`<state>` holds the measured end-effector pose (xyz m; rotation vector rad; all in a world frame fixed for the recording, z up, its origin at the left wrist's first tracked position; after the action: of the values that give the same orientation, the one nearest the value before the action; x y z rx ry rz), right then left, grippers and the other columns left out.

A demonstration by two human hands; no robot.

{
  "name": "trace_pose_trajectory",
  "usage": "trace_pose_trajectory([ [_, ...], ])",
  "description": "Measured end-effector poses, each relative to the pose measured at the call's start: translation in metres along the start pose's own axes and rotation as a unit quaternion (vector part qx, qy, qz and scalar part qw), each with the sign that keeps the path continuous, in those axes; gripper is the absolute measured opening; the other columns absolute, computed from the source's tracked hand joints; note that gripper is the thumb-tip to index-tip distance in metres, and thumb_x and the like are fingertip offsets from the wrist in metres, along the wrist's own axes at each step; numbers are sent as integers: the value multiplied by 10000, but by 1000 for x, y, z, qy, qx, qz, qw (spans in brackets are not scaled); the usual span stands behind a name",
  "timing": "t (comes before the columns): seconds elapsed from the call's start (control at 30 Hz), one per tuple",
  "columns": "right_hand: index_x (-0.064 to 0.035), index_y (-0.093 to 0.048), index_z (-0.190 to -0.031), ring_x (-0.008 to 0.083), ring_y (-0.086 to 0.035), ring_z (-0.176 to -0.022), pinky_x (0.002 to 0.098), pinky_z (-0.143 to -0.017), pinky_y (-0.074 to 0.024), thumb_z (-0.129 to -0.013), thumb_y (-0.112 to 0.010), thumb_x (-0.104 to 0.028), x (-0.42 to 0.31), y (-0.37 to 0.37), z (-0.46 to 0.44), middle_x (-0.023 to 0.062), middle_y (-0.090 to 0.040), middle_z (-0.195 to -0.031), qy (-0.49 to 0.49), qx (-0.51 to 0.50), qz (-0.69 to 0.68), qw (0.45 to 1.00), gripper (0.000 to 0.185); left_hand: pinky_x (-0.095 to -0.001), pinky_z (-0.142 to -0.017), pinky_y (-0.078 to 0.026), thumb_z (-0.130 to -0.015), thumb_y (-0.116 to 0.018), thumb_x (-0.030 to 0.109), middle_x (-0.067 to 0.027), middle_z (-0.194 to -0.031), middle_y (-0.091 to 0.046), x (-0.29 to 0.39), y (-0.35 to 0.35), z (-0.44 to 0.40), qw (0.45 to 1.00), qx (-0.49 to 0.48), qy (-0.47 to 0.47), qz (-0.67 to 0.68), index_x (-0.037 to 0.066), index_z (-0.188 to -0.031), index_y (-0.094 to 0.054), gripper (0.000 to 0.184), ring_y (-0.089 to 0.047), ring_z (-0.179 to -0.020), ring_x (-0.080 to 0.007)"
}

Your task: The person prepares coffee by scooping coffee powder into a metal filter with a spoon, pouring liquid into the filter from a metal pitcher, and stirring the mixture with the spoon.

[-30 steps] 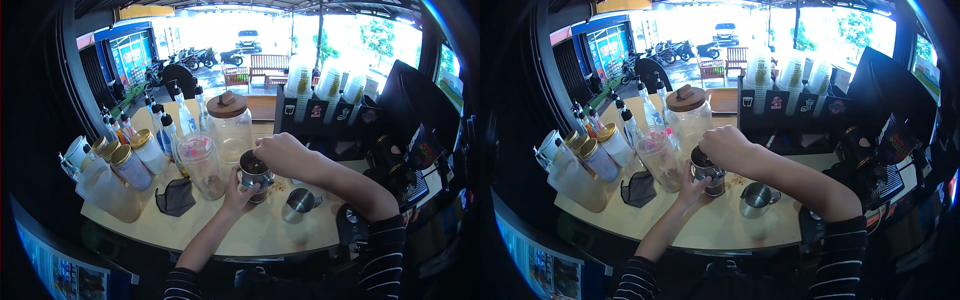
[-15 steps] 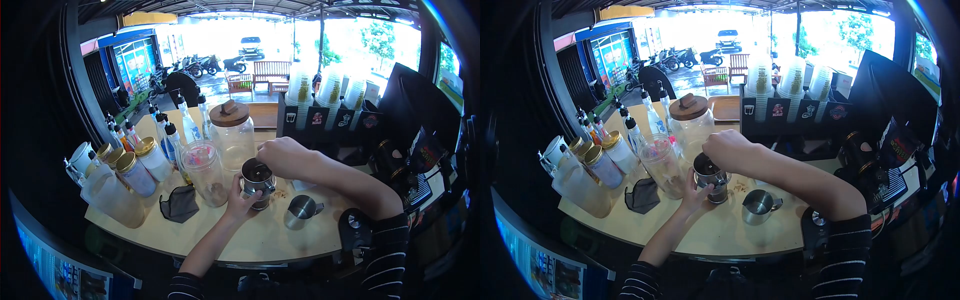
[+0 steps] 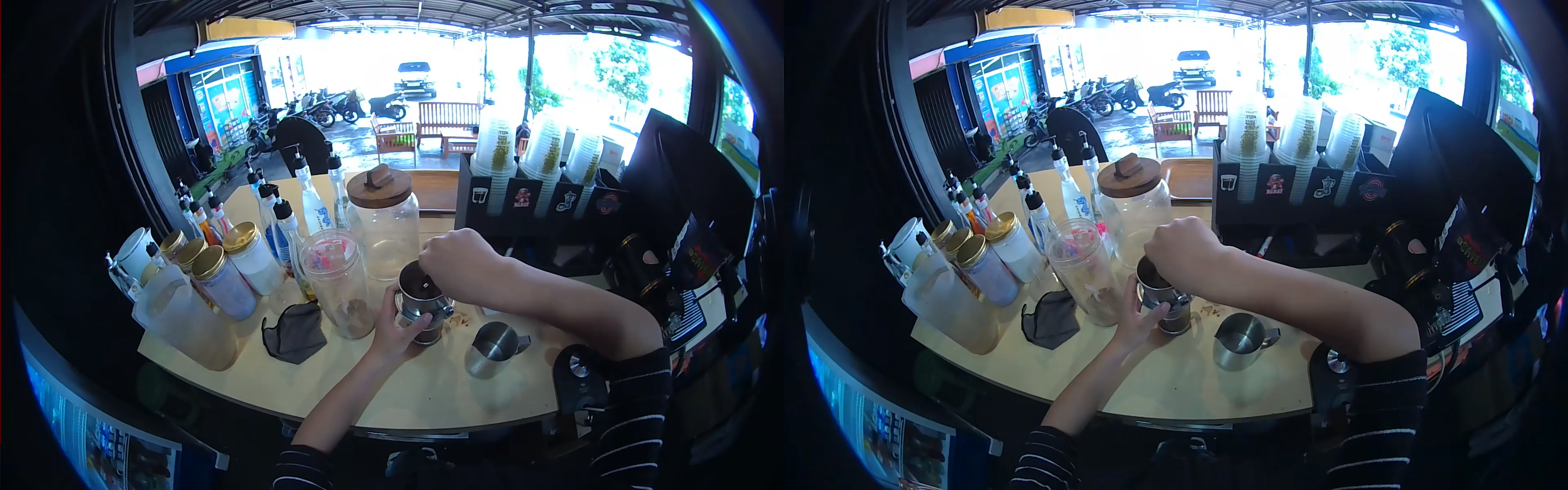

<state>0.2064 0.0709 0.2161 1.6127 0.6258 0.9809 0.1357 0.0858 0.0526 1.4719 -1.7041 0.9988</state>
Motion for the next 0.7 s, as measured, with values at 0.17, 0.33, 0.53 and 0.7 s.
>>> trace_pose_trajectory([
  [0.17,-47,-673,-774,250,-684,-742,334,-614,-543,-692,-671,-96,0,-8,0,80,-649,-858,-28,30,28,999,95,-363,-1014,-358,-731,-781,227,-110,-1184,-524,-5,1,-1,1000,-4,14,-3,52,-1263,-390,683,-483,-1166,-205],
  [0.33,-39,-673,-791,260,-681,-750,341,-634,-545,-710,-651,-90,0,-11,-3,88,-648,-862,-45,-17,38,998,99,-367,-1020,-352,-722,-785,217,-108,-1190,-516,-2,0,0,1000,-3,10,-16,64,-1260,-390,685,-479,-1169,-211],
  [0.53,-52,-665,-820,257,-675,-786,356,-649,-543,-723,-640,-87,14,-15,-3,81,-644,-859,-13,21,4,1000,106,-369,-1013,-361,-720,-781,194,-107,-1200,-503,-4,0,-1,1000,-6,6,-13,75,-1270,-372,696,-464,-1182,-207],
  [0.7,-63,-648,-822,260,-671,-791,359,-657,-540,-731,-633,-89,16,-14,1,84,-625,-851,21,24,-77,997,96,-371,-1013,-363,-727,-773,161,-103,-1208,-486,-1,-4,3,999,-2,48,25,87,-1280,-360,694,-456,-1183,-203],
])
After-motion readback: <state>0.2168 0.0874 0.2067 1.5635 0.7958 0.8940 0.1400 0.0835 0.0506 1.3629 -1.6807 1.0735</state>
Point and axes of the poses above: each hand's wrist, its own z-axis away from the middle knuckle, its own y-axis out of the back of the hand, x = y × z, the point moved 8 cm from there along -z, towards the middle knuckle
